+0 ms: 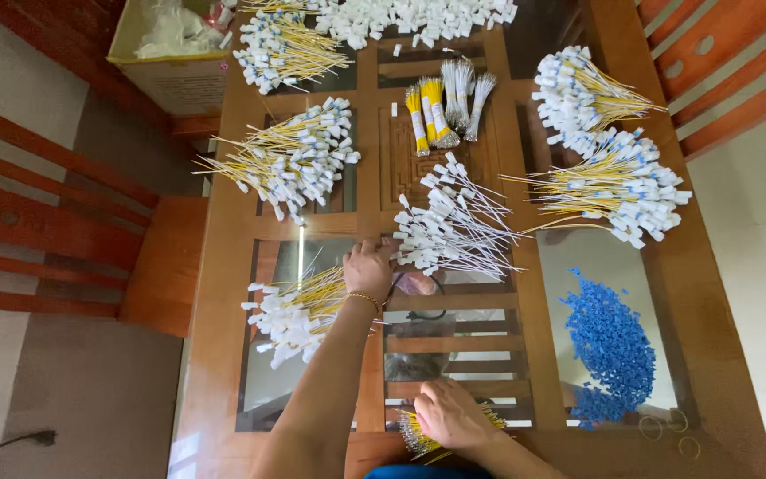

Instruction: Manually insert small wires into white plastic connectors at a workstation.

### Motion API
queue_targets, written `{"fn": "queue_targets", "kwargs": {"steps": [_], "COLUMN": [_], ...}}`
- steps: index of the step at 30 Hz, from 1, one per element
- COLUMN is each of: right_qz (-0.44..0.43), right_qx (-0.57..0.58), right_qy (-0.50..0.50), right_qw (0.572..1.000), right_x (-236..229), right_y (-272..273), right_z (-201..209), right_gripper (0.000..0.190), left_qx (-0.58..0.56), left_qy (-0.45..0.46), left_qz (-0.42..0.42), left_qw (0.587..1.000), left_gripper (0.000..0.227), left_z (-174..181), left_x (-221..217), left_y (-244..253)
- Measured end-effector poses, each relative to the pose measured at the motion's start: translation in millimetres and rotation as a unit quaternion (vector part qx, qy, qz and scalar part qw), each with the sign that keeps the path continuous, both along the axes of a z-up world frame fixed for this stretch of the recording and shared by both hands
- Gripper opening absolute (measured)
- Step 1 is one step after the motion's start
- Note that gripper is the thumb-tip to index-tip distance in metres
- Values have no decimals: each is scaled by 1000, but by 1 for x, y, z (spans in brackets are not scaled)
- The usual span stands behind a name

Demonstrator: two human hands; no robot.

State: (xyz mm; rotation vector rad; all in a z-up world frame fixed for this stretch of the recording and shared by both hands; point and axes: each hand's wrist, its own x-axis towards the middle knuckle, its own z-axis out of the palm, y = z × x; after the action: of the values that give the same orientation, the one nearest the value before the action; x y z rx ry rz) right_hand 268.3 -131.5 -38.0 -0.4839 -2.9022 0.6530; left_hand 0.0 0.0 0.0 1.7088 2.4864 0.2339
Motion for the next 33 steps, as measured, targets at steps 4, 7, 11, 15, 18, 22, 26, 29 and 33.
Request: {"fn": "queue_targets", "kwargs": {"steps": [4,7,11,15,18,22,26,29,33], "right_qz": [-97,-149,-212,-298,-290,-251,-281,-297,-313], "right_qx": [-212,-295,-280,-329,-389,-417,-376,-272,-216], "right_qy": [33,59,116,188,257,291,252,217,183], "right_qw": [972,942,929,876,836,824,846,889,907], "right_x": [0,3,4,7,6,1,5,5,7], "right_y": [23,48,75,86,87,86,78,72,64], "right_z": [90,124,154,183,198,213,204,221,246], "right_gripper": [14,14,12,21,19,11,12,8,5], "left_qx": [156,192,213,284,302,265,228,220,202], "left_qy": [-31,-213,-370,-538,-559,-594,-646,-654,-673], "left_qz": [-17,-19,43,55,74,91,74,61,62], "left_qw": [987,958,903,792,769,754,725,722,709], "left_gripper": [15,19,23,17,16,15,18,18,13], "left_z": [-6,45,94,150,171,179,186,183,187], "left_x": [-1,2,15,40,61,88,104,112,114], "left_y": [-6,-15,-40,-78,-101,-121,-135,-140,-146]}}
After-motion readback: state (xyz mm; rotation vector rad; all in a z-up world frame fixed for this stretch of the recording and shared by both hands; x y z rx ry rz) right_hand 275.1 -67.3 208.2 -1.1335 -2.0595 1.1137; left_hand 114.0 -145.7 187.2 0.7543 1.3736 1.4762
